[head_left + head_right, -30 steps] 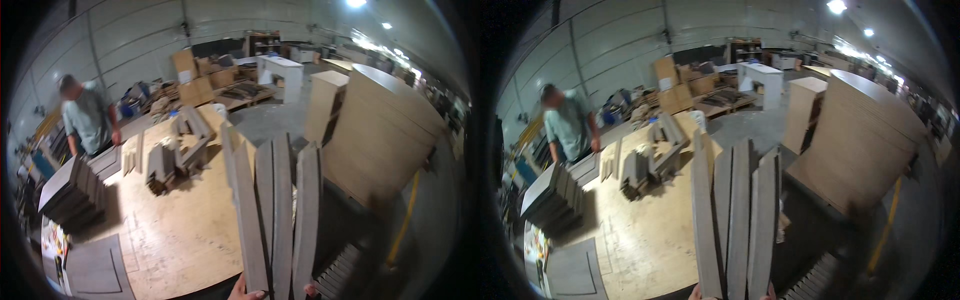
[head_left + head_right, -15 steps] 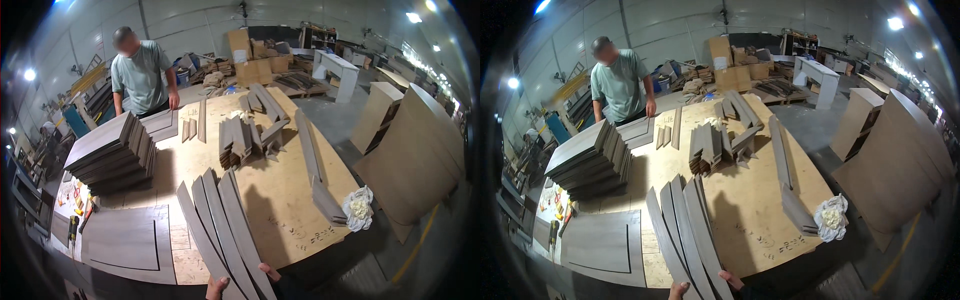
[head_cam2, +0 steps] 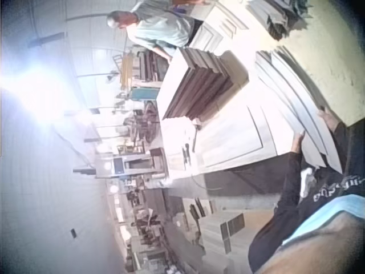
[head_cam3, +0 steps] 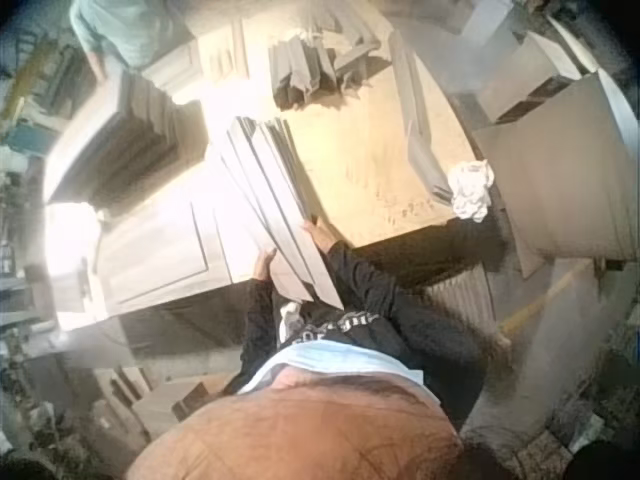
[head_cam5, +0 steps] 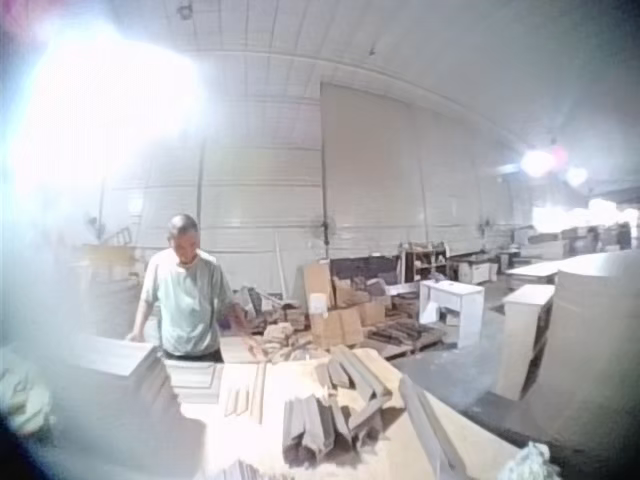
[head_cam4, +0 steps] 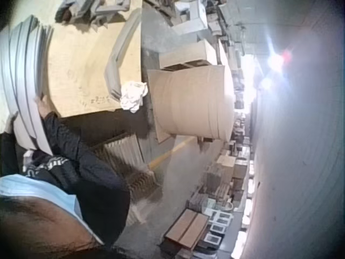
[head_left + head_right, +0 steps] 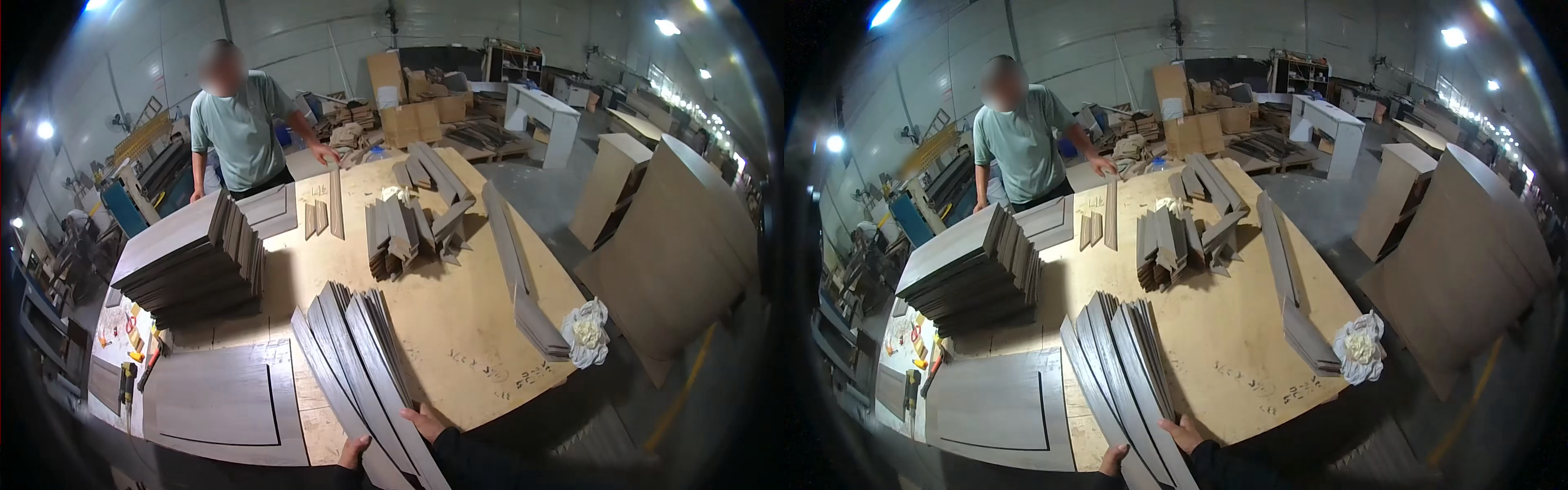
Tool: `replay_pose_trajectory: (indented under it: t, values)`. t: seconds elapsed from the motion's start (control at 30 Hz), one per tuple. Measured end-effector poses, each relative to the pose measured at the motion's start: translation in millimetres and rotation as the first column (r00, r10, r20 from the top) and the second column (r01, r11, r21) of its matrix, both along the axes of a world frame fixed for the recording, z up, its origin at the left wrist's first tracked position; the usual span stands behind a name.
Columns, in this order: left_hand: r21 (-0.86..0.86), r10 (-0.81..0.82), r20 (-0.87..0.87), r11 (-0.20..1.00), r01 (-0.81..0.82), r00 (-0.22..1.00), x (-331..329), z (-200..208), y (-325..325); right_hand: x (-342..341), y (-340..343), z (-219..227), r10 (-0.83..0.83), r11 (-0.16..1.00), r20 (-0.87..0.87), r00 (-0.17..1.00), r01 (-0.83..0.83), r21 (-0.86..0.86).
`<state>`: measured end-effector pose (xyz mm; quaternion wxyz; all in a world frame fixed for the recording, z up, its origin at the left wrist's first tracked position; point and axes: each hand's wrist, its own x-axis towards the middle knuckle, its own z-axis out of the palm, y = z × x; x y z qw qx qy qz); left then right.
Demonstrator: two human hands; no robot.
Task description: The person stacks thin wooden planks on a workbench, aligning them into neat piles. They then pick up a white cloth and wipe the surface of the stacked planks.
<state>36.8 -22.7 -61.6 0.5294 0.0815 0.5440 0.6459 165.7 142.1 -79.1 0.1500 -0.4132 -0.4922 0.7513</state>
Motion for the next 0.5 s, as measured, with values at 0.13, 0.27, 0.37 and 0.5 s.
replay_pose_trajectory:
  t: [0.13, 0.27, 0.37, 0.5]
  values:
    - [-0.099, 0.015, -0.055, 0.995, -0.020, 0.998, 4.3, 16.2, 6.3, 1.1, 0.3, -30.8, 0.052, 0.999, 0.044, 0.998, -0.053, 0.011]
    - [-0.072, 0.012, 0.002, 0.997, -0.012, 1.000, 3.7, 9.9, 7.2, 2.8, 12.3, -38.4, 0.047, 0.999, -0.026, 0.999, -0.047, -0.006]
    - [-0.078, 0.009, 0.031, 0.997, -0.006, 0.999, 2.8, 5.4, 5.7, 13.9, 15.4, 13.0, 0.031, 0.999, 0.034, 0.999, -0.031, -0.024]
    - [-0.044, -0.028, -0.067, 0.999, 0.025, 0.997, -12.9, -43.7, -0.9, 30.0, 26.5, 28.3, -0.071, 0.997, 0.093, 0.993, 0.067, 0.044]
